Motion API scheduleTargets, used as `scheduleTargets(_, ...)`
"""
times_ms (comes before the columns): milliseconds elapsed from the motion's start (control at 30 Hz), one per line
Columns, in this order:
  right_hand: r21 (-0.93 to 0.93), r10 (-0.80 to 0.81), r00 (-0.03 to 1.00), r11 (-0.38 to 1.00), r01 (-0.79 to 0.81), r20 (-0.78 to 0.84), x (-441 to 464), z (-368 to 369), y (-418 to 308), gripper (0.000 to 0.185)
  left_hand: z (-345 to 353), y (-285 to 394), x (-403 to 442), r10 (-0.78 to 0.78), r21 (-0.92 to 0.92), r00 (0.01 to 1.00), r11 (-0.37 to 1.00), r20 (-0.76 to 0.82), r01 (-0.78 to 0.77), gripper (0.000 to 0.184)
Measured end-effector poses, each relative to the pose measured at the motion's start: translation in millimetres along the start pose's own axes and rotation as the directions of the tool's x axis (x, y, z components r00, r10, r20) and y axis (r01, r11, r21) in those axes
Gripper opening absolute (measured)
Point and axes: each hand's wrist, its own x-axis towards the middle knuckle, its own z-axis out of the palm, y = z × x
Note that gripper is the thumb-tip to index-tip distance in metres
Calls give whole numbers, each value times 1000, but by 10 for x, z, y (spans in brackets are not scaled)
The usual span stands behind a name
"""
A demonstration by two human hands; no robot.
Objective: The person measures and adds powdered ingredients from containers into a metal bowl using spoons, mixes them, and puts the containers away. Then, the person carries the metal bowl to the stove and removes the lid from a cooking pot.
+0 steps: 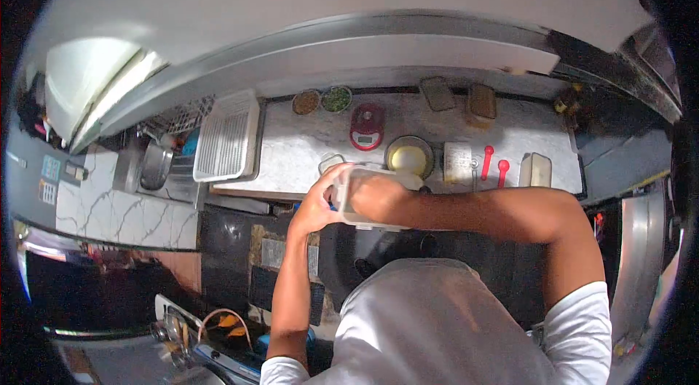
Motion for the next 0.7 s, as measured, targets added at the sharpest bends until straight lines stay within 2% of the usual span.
scheduleTargets(33, 32, -59, 980, 997, 66, -190, -26, 81, 48, 22, -8, 119, 52, 124, 205, 990, 970, 60, -134, 112)
scheduleTargets(67, 54, -105, 921, 989, 135, -375, -68, 206, 119, 23, -2, 236, 73, 226, 394, 963, 880, 146, -266, 108)
scheduleTargets(100, -55, -156, 966, 988, 148, -208, -125, 625, 222, 24, 28, 354, 64, 214, 410, 965, 875, 151, -258, 103)
scheduleTargets(133, -58, -172, 964, 985, 163, -204, -186, 487, 247, 24, 12, 386, 45, 217, 414, 967, 874, 135, -254, 103)
scheduleTargets(167, -80, -121, 992, 989, 123, 24, -275, 217, 232, 24, -4, 395, 27, 217, 439, 967, 862, 132, -253, 102)
scheduleTargets(200, -110, -52, 967, 990, 82, 251, -334, 15, 189, 24, -5, 384, 15, 213, 461, 968, 851, 135, -252, 102)
scheduleTargets(233, -107, -56, 965, 990, 87, 258, -355, -68, 132, 24, 10, 362, 18, 226, 440, 966, 860, 126, -259, 101)
scheduleTargets(300, 144, 188, 971, 967, -210, 150, -349, -157, 55, 27, 22, 323, 69, 237, 411, 963, 871, 131, -270, 101)
scheduleTargets(333, 143, 179, 972, 969, -201, 154, -353, -130, 21, 27, 23, 314, 79, 243, 387, 959, 878, 149, -282, 102)
scheduleTargets(400, 257, 437, 898, 864, -433, 43, -406, -9, -17, 29, 26, 344, 105, 234, 395, 958, 874, 163, -281, 102)
scheduleTargets(500, 278, 372, 927, 896, -346, -46, -462, 1078, 317, 29, 111, 420, 188, 265, 435, 941, 837, 210, -333, 100)
scheduleTargets(533, 279, 373, 927, 896, -346, -49, -425, 785, 257, 29, 131, 440, 206, 298, 465, 923, 799, 242, -380, 97)
scheduleTargets(600, 371, 104, 975, 928, -24, -197, -309, -155, 57, 41, 139, 464, 226, 293, 464, 922, 800, 252, -380, 97)
scheduleTargets(633, 371, 107, 974, 928, -26, -199, -323, 43, 115, 41, 143, 472, 236, 287, 460, 922, 803, 258, -379, 96)
scheduleTargets(667, 163, 63, 997, 984, -70, 45, -345, 447, 237, 41, 131, 440, 239, 287, 461, 921, 801, 262, -381, 96)
scheduleTargets(700, -56, 70, 955, 997, -57, 289, -356, 758, 326, 42, 103, 370, 229, 271, 447, 929, 818, 253, -361, 99)
